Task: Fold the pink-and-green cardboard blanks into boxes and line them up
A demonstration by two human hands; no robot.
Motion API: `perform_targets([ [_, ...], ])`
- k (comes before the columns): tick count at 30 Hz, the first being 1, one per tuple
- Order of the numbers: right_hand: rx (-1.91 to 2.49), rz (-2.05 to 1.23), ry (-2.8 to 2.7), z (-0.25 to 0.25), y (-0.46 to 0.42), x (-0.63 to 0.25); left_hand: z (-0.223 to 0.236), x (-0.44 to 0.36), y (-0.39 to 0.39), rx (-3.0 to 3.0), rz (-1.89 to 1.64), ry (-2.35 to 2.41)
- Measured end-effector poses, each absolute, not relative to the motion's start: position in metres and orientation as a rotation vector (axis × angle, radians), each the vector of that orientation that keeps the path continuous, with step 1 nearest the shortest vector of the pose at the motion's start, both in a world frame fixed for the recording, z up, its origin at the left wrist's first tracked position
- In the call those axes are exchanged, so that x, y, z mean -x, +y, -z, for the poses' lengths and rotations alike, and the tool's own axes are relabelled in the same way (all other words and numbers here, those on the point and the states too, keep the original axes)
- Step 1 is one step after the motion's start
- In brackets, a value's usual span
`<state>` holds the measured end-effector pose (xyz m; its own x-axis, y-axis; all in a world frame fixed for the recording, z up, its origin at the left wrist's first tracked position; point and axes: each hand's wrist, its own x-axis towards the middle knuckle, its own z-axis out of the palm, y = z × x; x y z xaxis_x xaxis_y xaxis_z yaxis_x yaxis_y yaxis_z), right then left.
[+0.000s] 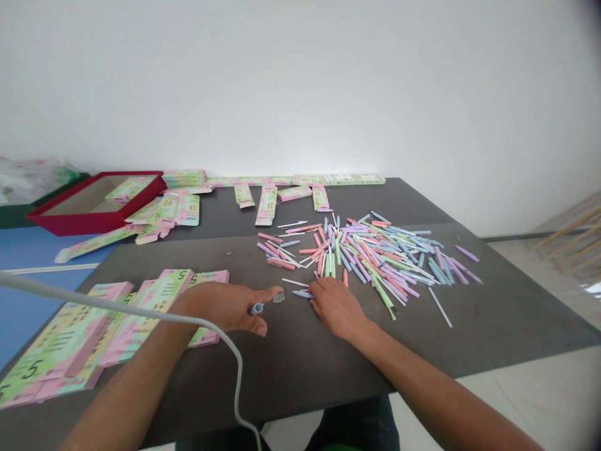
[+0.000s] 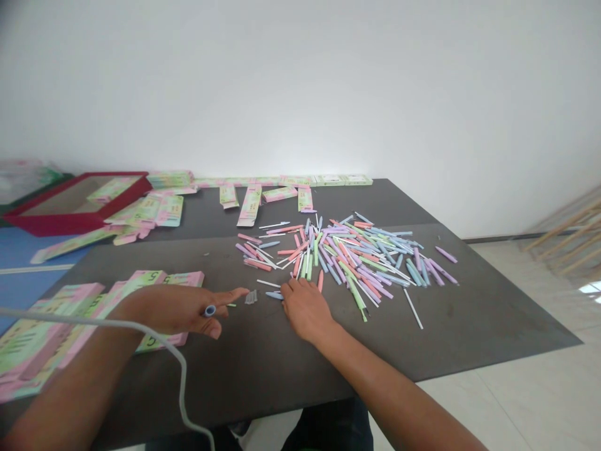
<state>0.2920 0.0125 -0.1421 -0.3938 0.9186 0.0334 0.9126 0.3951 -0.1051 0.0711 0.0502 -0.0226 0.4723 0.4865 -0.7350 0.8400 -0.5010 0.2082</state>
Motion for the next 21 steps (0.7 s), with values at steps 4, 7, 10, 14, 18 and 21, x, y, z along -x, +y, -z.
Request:
perform_targets([
  [4,1.652,-0.26,-2.386,0.137,0.019,-0.3,0.023,-0.068,0.05,-2.166,0.811,1.092],
  [7,1.634,-0.522,-2.026,0.126,0.03,-0.32,0.021,-0.068,0.049,-2.184,0.82,1.115],
  [10,1.472,-0.711,-1.711,0.118,0.043,-0.342,0.019,-0.069,0.049,-2.193,0.814,1.11],
  [14,1.238,-0.944,-1.56,0.12,0.051,-0.359,0.018,-0.068,0.049,-2.193,0.805,1.105],
  [18,1.468,-0.793,-1.741,0.127,0.048,-0.359,0.019,-0.067,0.05,-2.199,0.788,1.108],
  [21,1.678,-0.613,-1.934,0.13,0.046,-0.353,0.022,-0.066,0.05,-2.197,0.772,1.104],
])
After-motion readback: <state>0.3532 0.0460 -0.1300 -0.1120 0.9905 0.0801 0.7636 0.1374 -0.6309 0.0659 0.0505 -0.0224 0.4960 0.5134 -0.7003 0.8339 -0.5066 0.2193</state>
